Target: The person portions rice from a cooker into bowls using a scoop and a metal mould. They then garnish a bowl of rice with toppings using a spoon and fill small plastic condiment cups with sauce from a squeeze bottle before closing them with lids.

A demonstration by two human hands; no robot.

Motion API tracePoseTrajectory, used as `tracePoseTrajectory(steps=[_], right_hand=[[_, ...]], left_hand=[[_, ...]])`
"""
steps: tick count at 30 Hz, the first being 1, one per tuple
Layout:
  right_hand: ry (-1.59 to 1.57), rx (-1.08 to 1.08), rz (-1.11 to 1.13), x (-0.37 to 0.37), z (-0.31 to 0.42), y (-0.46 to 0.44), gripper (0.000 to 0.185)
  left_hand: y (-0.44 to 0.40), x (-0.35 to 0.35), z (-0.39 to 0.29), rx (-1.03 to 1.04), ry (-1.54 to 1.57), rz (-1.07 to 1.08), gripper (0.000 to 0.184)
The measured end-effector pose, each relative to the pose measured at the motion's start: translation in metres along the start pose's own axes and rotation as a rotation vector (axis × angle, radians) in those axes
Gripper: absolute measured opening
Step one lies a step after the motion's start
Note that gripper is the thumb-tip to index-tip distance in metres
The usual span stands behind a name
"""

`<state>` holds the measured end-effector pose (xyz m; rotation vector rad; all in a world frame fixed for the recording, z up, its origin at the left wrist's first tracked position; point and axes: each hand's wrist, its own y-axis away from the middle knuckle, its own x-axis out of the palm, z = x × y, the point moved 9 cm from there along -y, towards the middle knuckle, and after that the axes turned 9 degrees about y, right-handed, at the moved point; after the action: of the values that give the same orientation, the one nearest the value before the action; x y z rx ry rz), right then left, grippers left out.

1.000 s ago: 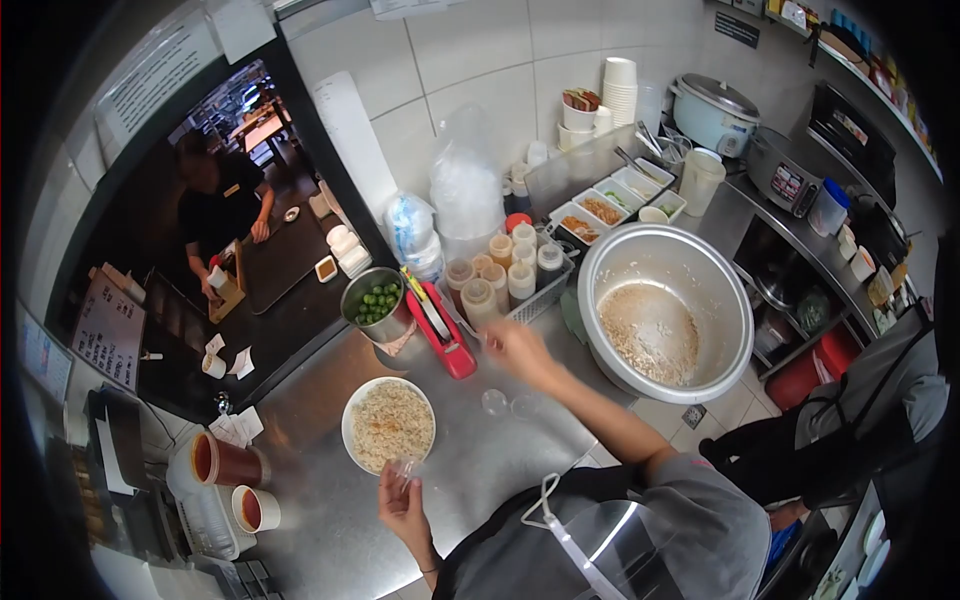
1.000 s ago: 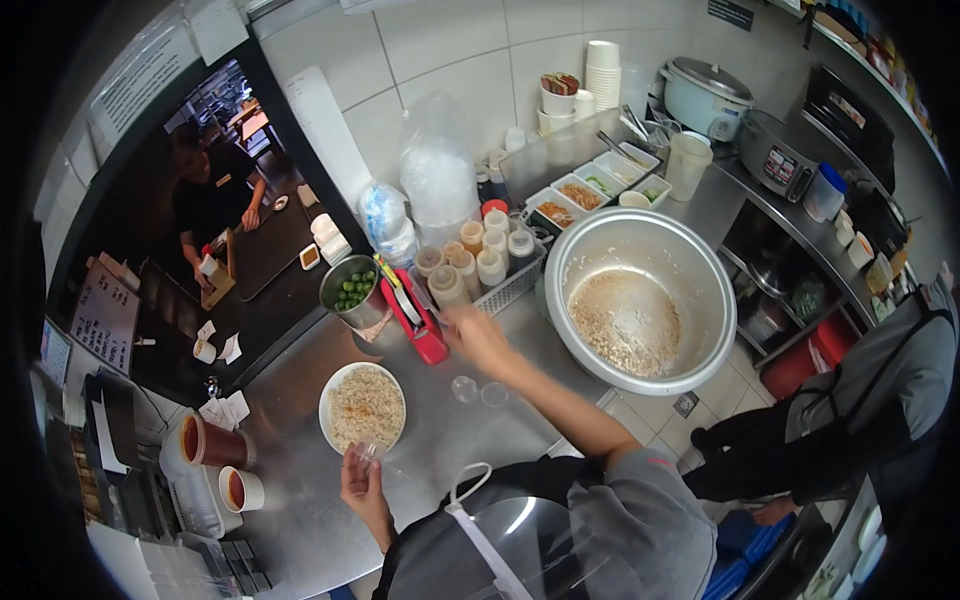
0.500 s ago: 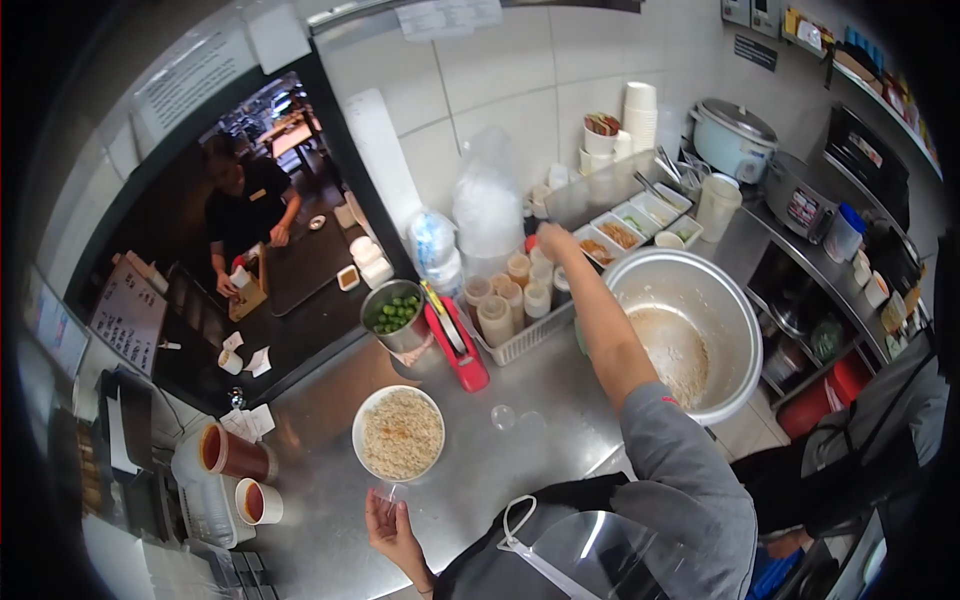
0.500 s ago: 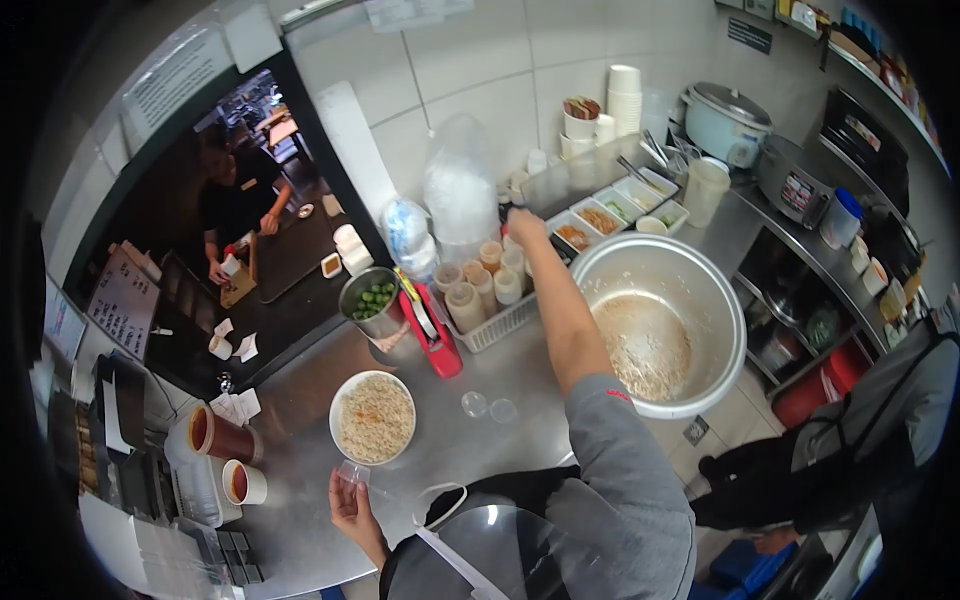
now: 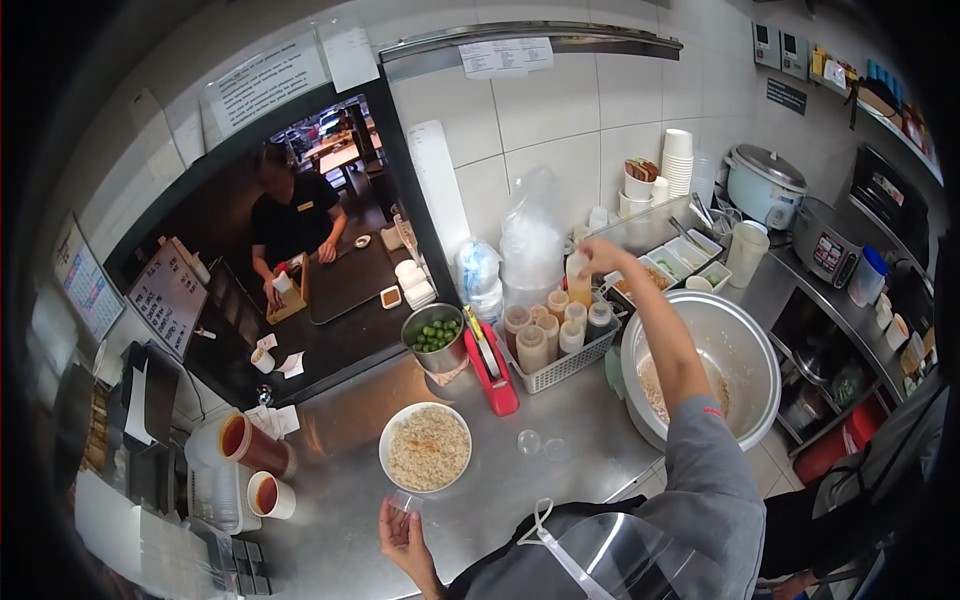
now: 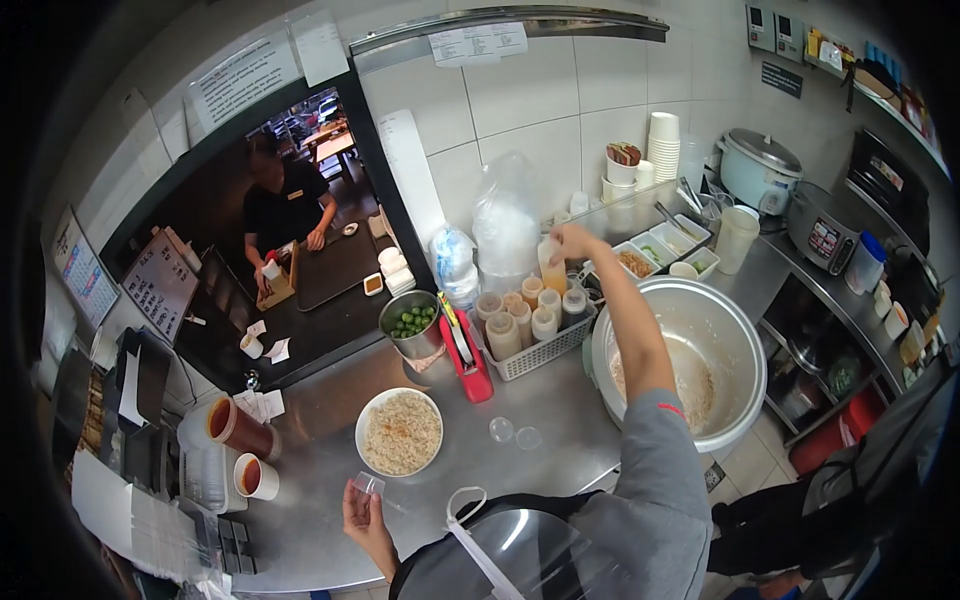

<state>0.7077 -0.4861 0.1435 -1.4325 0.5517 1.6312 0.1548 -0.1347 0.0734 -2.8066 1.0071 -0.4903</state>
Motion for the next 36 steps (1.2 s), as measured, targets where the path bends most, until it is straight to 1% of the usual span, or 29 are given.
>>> tracePoseTrajectory(steps=[1,3,5,7,9,11,12,15,18,20,22,24,25,26,27,28,29,31,34,35,36], right_hand=[[-0.075,0.026,-0.041,-0.033,0.014,0.004,0.056],[-0.38,-0.087,-0.191,-0.102,0.055,0.021,0.044],[-0.863,-0.345,-0.381,-0.152,0.086,0.028,0.035],[-0.952,-0.355,-0.663,-0.198,0.116,0.049,0.04],[-1.276,-0.401,-0.733,-0.222,0.157,0.072,0.052],[-1.381,-0.518,-0.77,-0.236,0.195,0.093,0.055],[-1.433,-0.582,-0.784,-0.239,0.21,0.103,0.057],[-1.503,-0.727,-0.635,-0.226,0.253,0.125,0.061],[-1.604,-0.77,-0.543,-0.196,0.289,0.158,0.065],[-1.746,-0.715,-0.431,-0.162,0.303,0.172,0.065],[-1.686,-0.703,-0.363,-0.13,0.304,0.175,0.059],[-1.945,-0.301,-0.326,-0.06,0.264,0.148,0.054],[-2.051,-0.08,-0.305,-0.014,0.242,0.14,0.051],[-2.238,0.147,-0.074,0.052,0.223,0.136,0.047],[-2.272,0.254,0.02,0.082,0.227,0.151,0.044],[-2.305,0.365,0.112,0.111,0.233,0.168,0.042],[-2.214,0.348,0.054,0.106,0.247,0.189,0.039],[-2.035,0.421,0.085,0.109,0.246,0.215,0.037],[-2.279,0.872,0.092,0.191,0.182,0.22,0.037],[-2.19,0.828,0.063,0.183,0.182,0.232,0.037],[-2.107,0.75,0.035,0.161,0.191,0.236,0.037]], left_hand=[[0.0,0.0,0.0,-0.001,-0.005,0.002,0.048],[-0.001,-0.001,0.0,-0.012,-0.024,0.014,0.048],[-0.002,0.003,0.005,-0.022,-0.02,0.052,0.048],[-0.004,0.013,0.004,-0.023,-0.009,0.089,0.049],[-0.004,0.029,-0.001,-0.014,0.007,0.121,0.049],[-0.001,0.042,-0.006,-0.002,0.007,0.146,0.05],[0.0,0.045,-0.008,0.006,0.008,0.155,0.05],[0.007,0.049,0.002,-0.055,0.093,0.168,0.051],[0.014,0.06,0.026,-0.124,0.18,0.177,0.052],[0.015,0.064,0.023,-0.088,0.172,0.224,0.053],[0.013,0.063,0.018,-0.056,0.145,0.23,0.053],[0.012,0.056,0.015,-0.043,0.104,0.204,0.053],[0.014,0.051,0.015,-0.074,0.111,0.185,0.053],[0.015,0.048,0.014,-0.101,0.121,0.167,0.053],[0.014,0.047,0.013,-0.118,0.135,0.149,0.053],[0.013,0.039,0.015,-0.098,0.072,0.117,0.052],[0.006,0.04,0.017,-0.092,0.084,0.111,0.051],[0.012,0.032,0.024,-0.136,0.083,0.09,0.051],[0.014,0.033,0.03,-0.162,0.104,0.087,0.048],[0.015,0.036,0.03,-0.161,0.125,0.083,0.048],[0.013,0.039,0.027,-0.136,0.053,0.128,0.047]])
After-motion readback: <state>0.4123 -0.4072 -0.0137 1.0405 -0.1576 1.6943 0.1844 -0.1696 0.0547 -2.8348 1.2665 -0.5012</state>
